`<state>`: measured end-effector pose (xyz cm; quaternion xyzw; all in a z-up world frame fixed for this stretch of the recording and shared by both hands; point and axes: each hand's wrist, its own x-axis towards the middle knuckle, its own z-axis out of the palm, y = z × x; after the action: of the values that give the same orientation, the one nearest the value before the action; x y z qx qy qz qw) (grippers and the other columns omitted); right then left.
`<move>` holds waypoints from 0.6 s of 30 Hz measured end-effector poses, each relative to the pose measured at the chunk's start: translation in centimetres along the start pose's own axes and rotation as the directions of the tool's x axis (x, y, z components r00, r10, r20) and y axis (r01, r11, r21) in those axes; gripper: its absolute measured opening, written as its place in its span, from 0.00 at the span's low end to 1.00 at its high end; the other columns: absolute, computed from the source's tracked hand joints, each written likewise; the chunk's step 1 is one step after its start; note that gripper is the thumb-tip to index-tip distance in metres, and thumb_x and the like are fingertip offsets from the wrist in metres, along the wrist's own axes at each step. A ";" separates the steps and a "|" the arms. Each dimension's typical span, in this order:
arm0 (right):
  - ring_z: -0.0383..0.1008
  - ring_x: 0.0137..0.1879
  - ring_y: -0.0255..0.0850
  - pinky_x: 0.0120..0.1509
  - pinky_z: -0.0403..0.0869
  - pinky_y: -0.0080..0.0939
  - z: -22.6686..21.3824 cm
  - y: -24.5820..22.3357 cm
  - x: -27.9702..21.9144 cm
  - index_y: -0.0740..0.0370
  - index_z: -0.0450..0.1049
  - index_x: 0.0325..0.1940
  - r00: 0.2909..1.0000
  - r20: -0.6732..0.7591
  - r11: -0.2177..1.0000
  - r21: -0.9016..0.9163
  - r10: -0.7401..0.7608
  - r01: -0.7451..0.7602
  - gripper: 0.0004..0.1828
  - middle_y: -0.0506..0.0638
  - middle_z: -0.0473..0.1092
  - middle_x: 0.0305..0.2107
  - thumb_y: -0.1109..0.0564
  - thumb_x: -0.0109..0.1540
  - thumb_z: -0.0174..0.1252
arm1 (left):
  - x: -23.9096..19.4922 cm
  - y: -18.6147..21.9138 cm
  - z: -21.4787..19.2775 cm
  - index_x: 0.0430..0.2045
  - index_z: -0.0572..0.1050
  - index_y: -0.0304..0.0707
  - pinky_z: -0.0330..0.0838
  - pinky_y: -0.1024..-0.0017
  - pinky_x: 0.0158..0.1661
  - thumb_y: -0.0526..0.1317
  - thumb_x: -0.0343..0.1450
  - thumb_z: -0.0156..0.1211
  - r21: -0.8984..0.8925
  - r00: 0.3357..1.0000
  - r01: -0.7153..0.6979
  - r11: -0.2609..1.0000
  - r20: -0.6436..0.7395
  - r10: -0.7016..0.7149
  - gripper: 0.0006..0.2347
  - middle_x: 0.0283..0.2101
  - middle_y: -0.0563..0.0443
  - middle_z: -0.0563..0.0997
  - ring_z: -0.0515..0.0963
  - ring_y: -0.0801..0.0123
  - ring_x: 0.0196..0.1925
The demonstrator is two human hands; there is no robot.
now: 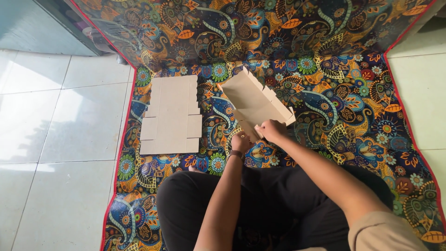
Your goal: The person sits on a patterned mat and folds a flat cardboard sheet into a box by hand. They fold the side flaps, tuck the tabs into slots, and secure the box shape. The completed box is placed aside, and the person begins folding a second sheet.
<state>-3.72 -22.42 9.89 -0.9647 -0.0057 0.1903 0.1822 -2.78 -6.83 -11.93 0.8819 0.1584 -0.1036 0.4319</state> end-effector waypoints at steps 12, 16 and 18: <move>0.76 0.58 0.56 0.65 0.71 0.58 2.0 2.0 2.2 0.58 0.81 0.49 0.916 0.276 0.947 0.219 -0.291 0.235 0.23 0.55 0.80 0.44 0.45 0.54 0.64 | -0.4 -0.2 0.0 0.47 0.81 0.49 0.79 0.56 0.50 0.52 0.72 0.55 -0.195 0.985 0.157 0.968 -0.046 -0.169 0.15 0.42 0.44 0.86 0.84 0.49 0.50; 0.78 0.55 0.55 0.62 0.74 0.57 -0.5 0.9 0.1 0.62 0.81 0.50 0.904 0.270 0.942 0.149 -0.332 0.302 0.23 0.57 0.80 0.42 0.51 0.53 0.68 | -2.5 2.0 -2.3 0.47 0.81 0.48 0.77 0.56 0.53 0.51 0.73 0.53 -0.156 0.986 0.154 0.976 -0.045 -0.162 0.15 0.44 0.46 0.86 0.83 0.50 0.52; 0.80 0.50 0.54 0.58 0.75 0.54 -2.2 -0.2 -1.7 0.61 0.82 0.43 0.929 0.225 0.953 0.142 -0.295 0.268 0.15 0.56 0.80 0.35 0.48 0.63 0.60 | -1.0 0.4 -1.0 0.42 0.82 0.46 0.77 0.52 0.53 0.48 0.70 0.53 -0.202 0.984 0.154 0.967 -0.054 -0.168 0.14 0.41 0.43 0.85 0.83 0.46 0.50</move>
<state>-4.45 -23.11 12.53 -0.9118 -0.1559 0.2790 0.2576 -3.55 -6.50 -10.73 0.8220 0.2543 -0.0907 0.5015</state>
